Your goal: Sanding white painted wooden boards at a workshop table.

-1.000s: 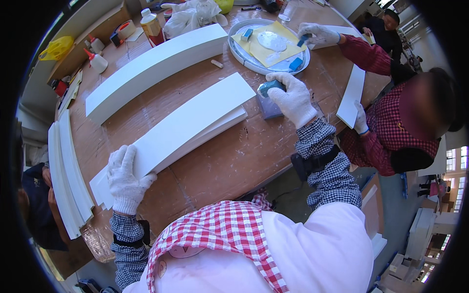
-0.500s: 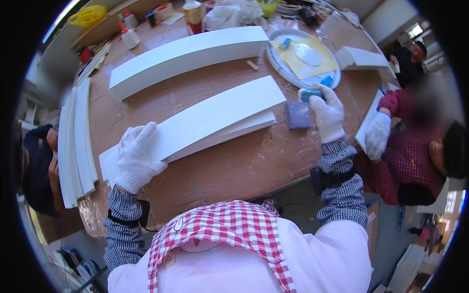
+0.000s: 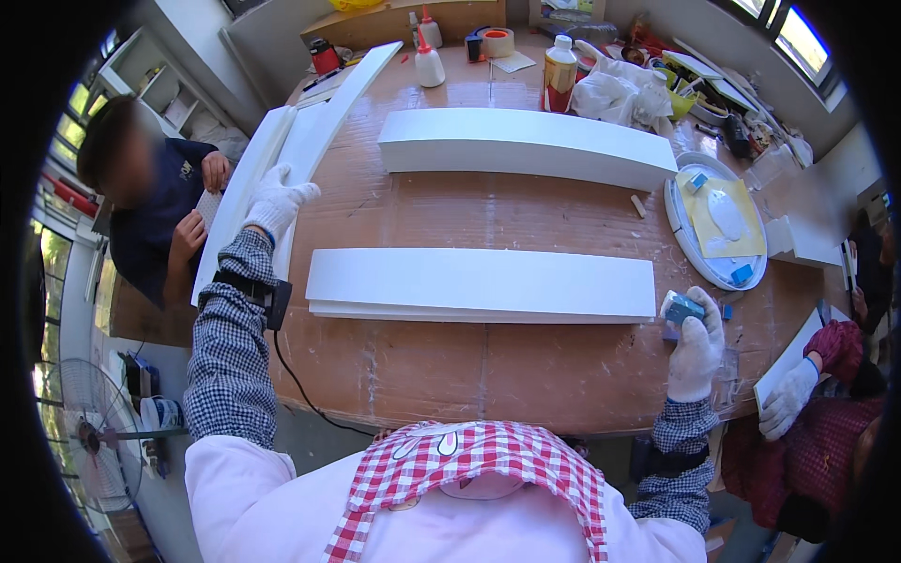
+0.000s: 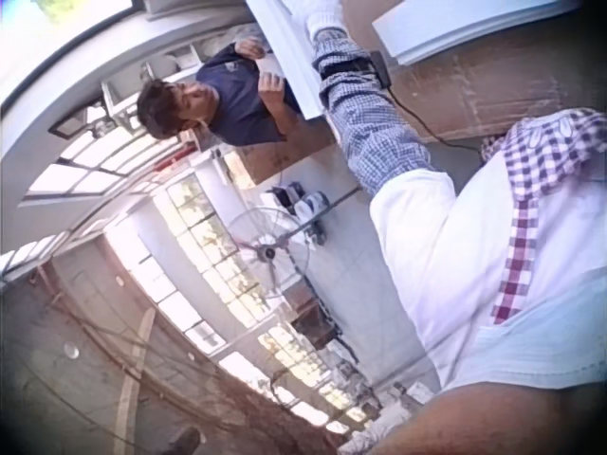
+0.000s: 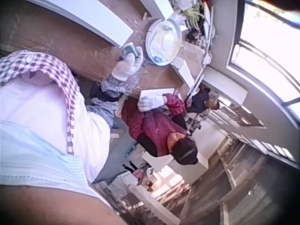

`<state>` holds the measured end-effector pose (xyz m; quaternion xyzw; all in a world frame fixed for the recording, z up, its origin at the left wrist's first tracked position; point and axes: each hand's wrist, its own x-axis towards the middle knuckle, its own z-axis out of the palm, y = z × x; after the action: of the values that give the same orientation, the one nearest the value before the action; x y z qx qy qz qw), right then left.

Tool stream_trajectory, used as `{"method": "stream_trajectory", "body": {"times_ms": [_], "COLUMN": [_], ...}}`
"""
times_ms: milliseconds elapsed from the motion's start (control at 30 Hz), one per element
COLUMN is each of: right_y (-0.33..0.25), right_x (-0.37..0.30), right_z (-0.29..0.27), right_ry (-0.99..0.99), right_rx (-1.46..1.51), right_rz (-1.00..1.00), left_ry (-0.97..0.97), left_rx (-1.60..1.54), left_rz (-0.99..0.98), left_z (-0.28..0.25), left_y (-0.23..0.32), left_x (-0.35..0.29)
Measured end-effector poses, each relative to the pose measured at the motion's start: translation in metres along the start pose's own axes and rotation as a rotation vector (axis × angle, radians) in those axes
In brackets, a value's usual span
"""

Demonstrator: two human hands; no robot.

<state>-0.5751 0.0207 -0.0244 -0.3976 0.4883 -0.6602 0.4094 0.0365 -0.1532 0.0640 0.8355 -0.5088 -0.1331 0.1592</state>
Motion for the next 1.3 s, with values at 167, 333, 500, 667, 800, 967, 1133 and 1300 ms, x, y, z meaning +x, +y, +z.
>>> {"method": "stream_trajectory", "body": {"times_ms": [167,333,500,667,800,967,1133,1300], "right_y": [-0.003,-0.015,-0.024,-0.027,-0.016,-0.018,-0.038,-0.031], "right_x": [-0.01,-0.023,-0.019,0.039,0.106,0.135,0.079,0.007], "right_z": [0.008,0.014,0.034,0.013,-0.032,-0.032,0.009,0.016], "right_ry": [0.027,-0.021,0.073,0.266,0.367,0.269,0.207,-0.05], "right_rx": [-0.005,-0.009,-0.038,-0.326,-1.035,-1.6,-1.687,-1.823], "right_rz": [-0.014,-0.031,-0.039,-0.06,-0.185,0.022,-0.082,0.341], "left_ry": [0.003,-0.18,-0.159,-0.201,-0.243,-0.351,-0.02,0.125], "left_rx": [0.176,0.268,0.278,0.174,0.098,-0.205,-0.536,-0.311], "left_rz": [-0.079,-0.136,0.075,0.328,0.222,0.202,0.222,0.291], "left_z": [0.034,0.04,0.049,0.04,0.05,0.056,0.078,0.099], "left_y": [0.003,0.016,-0.006,-0.034,-0.081,-0.072,-0.141,-0.091], "left_x": [0.027,0.034,0.041,0.005,-0.017,-0.041,-0.086,-0.16]}}
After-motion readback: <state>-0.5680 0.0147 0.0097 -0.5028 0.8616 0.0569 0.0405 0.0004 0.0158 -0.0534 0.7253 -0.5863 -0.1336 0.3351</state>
